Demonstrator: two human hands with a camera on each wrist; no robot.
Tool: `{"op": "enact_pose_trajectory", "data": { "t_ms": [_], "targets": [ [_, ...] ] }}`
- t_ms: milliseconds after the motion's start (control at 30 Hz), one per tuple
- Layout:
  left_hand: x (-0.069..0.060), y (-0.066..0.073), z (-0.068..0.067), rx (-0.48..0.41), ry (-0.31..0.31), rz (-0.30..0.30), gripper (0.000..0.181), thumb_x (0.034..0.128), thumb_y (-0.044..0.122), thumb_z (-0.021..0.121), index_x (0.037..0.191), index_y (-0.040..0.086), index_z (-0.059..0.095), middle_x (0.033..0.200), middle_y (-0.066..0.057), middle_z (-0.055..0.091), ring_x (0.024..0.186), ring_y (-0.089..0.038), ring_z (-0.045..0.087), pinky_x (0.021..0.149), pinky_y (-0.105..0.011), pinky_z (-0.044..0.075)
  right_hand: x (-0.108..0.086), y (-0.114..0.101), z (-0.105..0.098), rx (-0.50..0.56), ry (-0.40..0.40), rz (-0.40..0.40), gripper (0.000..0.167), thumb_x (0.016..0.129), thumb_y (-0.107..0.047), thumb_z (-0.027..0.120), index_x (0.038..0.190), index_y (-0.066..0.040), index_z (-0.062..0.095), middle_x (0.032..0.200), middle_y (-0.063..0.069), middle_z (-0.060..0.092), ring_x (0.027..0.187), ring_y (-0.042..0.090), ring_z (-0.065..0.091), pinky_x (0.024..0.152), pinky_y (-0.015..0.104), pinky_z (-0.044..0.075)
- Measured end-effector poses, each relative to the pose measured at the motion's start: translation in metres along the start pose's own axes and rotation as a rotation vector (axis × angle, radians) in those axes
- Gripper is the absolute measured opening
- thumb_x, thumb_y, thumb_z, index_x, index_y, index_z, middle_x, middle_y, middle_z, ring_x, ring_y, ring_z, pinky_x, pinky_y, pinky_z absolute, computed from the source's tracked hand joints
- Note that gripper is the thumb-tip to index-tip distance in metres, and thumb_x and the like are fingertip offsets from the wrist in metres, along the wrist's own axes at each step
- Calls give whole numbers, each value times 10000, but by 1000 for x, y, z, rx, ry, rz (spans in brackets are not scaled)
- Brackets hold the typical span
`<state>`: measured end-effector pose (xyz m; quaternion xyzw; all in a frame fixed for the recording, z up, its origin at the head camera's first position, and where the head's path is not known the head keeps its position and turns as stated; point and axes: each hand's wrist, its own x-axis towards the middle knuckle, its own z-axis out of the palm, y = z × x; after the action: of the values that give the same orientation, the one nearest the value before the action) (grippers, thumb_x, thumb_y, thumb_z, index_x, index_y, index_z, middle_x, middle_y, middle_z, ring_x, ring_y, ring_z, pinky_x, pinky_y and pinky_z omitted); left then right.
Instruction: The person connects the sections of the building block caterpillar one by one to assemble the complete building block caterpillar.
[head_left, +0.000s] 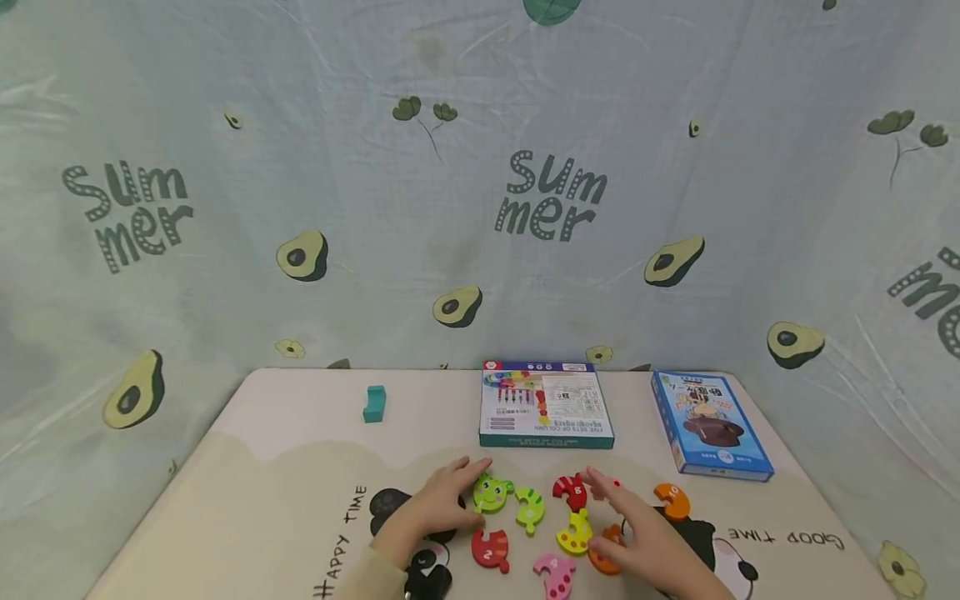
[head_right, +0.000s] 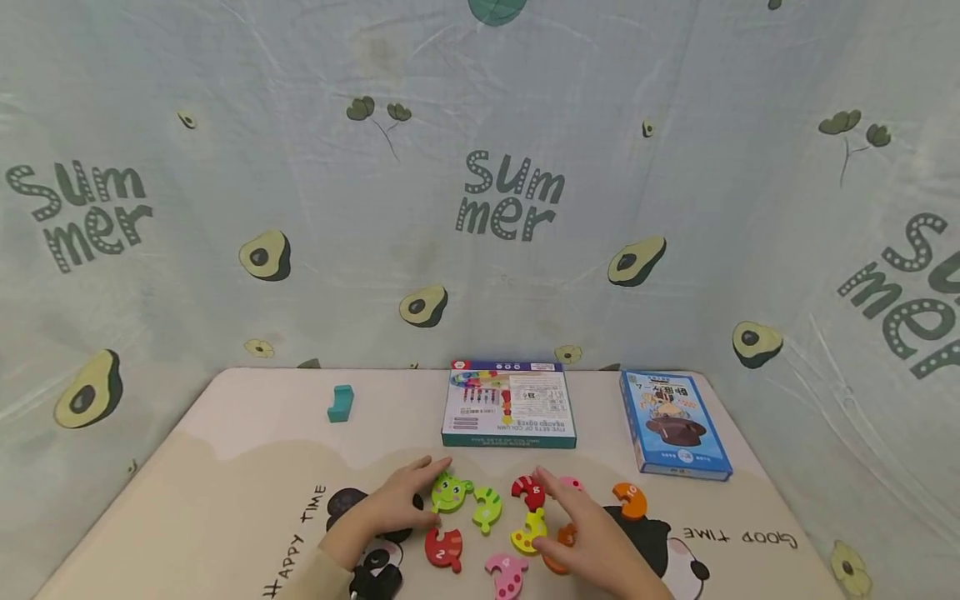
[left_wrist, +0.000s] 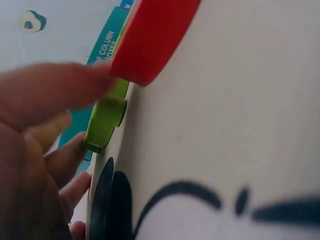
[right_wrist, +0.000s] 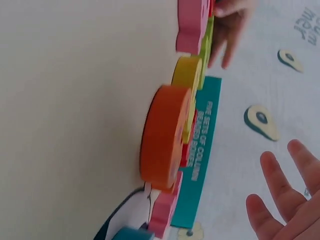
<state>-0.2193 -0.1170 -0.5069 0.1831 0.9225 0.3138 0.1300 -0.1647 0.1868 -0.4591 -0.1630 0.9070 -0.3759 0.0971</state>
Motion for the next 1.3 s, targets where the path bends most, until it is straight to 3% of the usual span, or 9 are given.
{"op": "enact_pose_trajectory", "data": {
  "t_ms": [300, 533, 667, 800, 967, 1200, 1300],
  "targets": [
    [1, 1, 0, 148, 97, 41, 686, 717, 386, 709, 1335, 224, 459, 1293, -24, 509, 1191, -258, 448, 965, -495, 395, -2, 5, 4, -2, 71, 16, 774, 789, -360, 666, 1437, -231, 262, 1343, 55, 496, 1159, 312, 506, 848, 576, 461],
    [5, -1, 0, 228, 217, 4, 679, 712, 447, 700, 1296, 161, 502, 1283, -25, 544, 1200, -244, 465, 1008, -487, 361, 6, 3, 7, 11, 39, -9, 786, 796, -380, 650, 1446, -260, 225, 1280, 101, 539, 1171, 343, 498, 839, 580, 464],
    [9, -4, -3, 243, 251, -22, 704, 723, 464, 690, 1309, 133, 483, 1302, -43, 531, 1219, -255, 452, 1023, -490, 344, 9, -1, 10, 36, 46, -54, 777, 797, -344, 656, 1443, -255, 234, 1305, 96, 521, 1184, 340, 488, 854, 589, 451],
    [11, -4, -5, 232, 253, -25, 720, 730, 458, 688, 1328, 127, 460, 1329, -52, 506, 1240, -265, 429, 1045, -480, 327, 14, -12, 19, 78, 45, -115, 771, 801, -304, 655, 1444, -254, 232, 1366, 66, 468, 1181, 299, 496, 865, 568, 457],
    [8, -6, -1, 205, 192, -2, 778, 743, 444, 676, 1376, 102, 381, 1384, -74, 441, 1289, -282, 364, 1076, -462, 292, 15, -28, 40, 129, -31, -107, 767, 809, -335, 643, 1442, -313, 210, 1371, 17, 463, 1181, 242, 500, 921, 565, 423],
    [-5, -12, 4, 37, 155, -39, 812, 736, 375, 684, 1415, 116, 321, 1453, -59, 355, 1353, -255, 301, 1118, -511, 161, 22, -39, 65, 295, -56, -66, 736, 836, -268, 626, 1446, -260, 214, 1387, 2, 449, 1189, 233, 493, 986, 513, 391],
    [-7, -15, 4, 3, 145, -41, 796, 741, 383, 676, 1412, 127, 334, 1458, -50, 349, 1358, -239, 296, 1126, -502, 142, 26, -39, 75, 294, -99, -55, 727, 839, -280, 624, 1446, -212, 229, 1392, 14, 444, 1207, 235, 485, 989, 504, 394]
  ]
}}
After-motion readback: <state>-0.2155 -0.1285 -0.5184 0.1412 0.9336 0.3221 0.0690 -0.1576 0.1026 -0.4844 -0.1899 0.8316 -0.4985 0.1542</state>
